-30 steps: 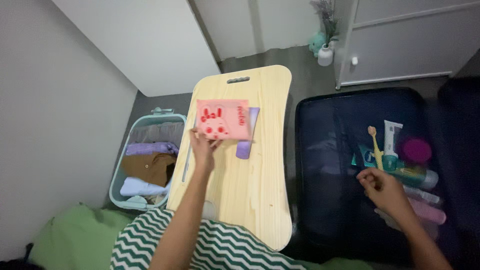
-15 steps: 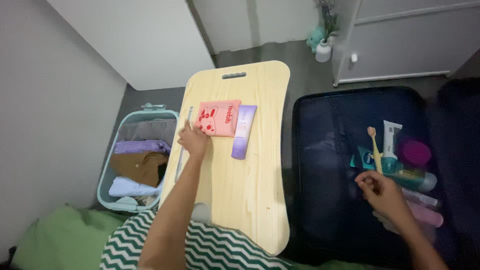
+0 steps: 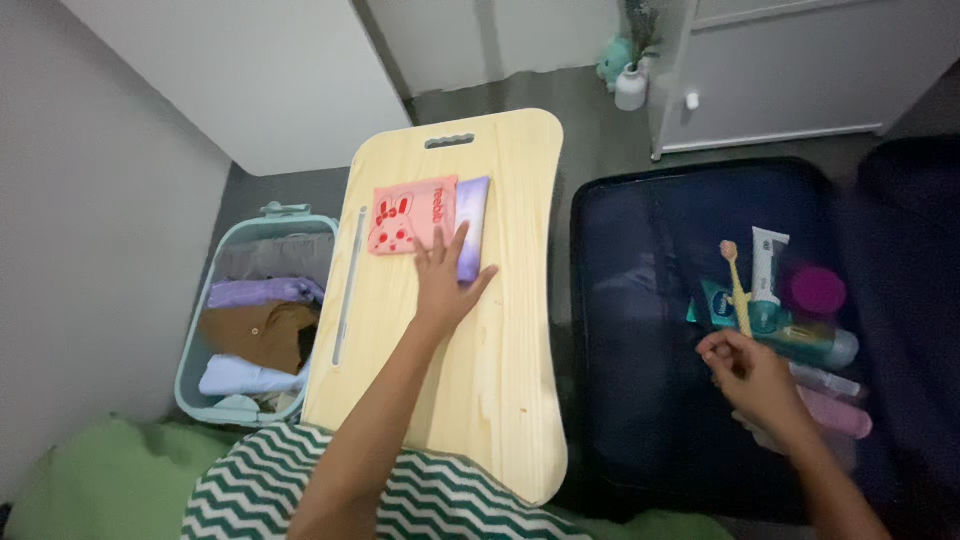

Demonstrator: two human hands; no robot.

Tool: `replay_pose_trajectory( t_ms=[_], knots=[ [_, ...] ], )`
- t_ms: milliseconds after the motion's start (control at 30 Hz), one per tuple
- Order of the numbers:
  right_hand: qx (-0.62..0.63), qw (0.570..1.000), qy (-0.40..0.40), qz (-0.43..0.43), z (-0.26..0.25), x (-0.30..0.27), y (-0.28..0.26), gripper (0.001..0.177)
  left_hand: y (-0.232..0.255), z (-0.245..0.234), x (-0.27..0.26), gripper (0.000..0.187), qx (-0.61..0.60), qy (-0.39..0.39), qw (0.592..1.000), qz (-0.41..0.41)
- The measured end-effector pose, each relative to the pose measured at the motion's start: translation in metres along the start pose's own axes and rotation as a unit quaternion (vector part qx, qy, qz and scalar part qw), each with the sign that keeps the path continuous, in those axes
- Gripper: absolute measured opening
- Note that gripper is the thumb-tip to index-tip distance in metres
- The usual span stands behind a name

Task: The person transfers folded clothes and toiletries from a suitcase onto a wooden board and into a laundry basket. They handle items one at a time, including shirts, pants, and bottles, moving them between the suitcase, the board, and the basket.

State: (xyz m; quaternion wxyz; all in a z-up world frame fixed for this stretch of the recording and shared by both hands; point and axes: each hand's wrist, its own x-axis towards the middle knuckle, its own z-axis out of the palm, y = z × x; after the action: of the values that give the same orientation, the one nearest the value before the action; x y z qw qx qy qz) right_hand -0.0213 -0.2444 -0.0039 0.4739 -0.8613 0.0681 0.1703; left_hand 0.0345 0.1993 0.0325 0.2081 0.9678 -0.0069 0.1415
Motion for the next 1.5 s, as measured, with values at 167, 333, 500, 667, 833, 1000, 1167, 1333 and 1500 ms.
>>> replay_pose_trajectory(
  t_ms=[167, 333, 500, 667, 833, 1000, 1167, 1333, 1500],
  knots=[
    [0.016, 0.998, -0.004, -0.057, 0.001, 0.004, 0.003, 0.017, 0.004, 0.008, 0.025, 0.089, 0.006, 0.005, 1.000, -0.014],
    [0.012, 1.000, -0.023, -0.011, -0.003, -0.001, -0.010, 0.019, 0.036, -0.006, 0.034, 0.088, 0.060, -0.077, 0.987, -0.125],
    [-0.046, 0.998, -0.007, -0.041, -0.006, -0.005, -0.019, 0.018, 0.093, 0.041, 0.008, 0.070, 0.035, 0.035, 0.991, 0.122],
    [-0.002, 0.991, 0.059, -0.120, -0.007, -0.005, -0.006, 0.019, 0.171, 0.149, -0.039, 0.020, -0.259, -0.149, 0.951, 0.074],
    [0.018, 0.985, 0.114, -0.132, 0.000, -0.001, -0.001, 0.021, 0.199, 0.231, -0.027, 0.030, -0.265, -0.093, 0.960, 0.023],
    [0.073, 0.981, 0.101, -0.150, -0.006, -0.001, 0.006, 0.017, 0.201, 0.277, -0.020, 0.054, -0.077, -0.016, 0.993, 0.093],
    [0.087, 0.985, 0.073, -0.132, -0.006, 0.000, 0.006, 0.017, 0.182, 0.311, 0.001, 0.034, -0.042, -0.149, 0.984, -0.086],
    [0.063, 0.988, 0.074, -0.122, -0.013, -0.004, 0.001, 0.017, 0.150, 0.331, 0.019, 0.015, -0.191, -0.256, 0.942, -0.104],
    [0.050, 0.994, 0.051, -0.085, -0.016, -0.005, -0.001, 0.017, 0.144, 0.282, 0.015, 0.018, -0.332, -0.298, 0.873, -0.195]
  ],
)
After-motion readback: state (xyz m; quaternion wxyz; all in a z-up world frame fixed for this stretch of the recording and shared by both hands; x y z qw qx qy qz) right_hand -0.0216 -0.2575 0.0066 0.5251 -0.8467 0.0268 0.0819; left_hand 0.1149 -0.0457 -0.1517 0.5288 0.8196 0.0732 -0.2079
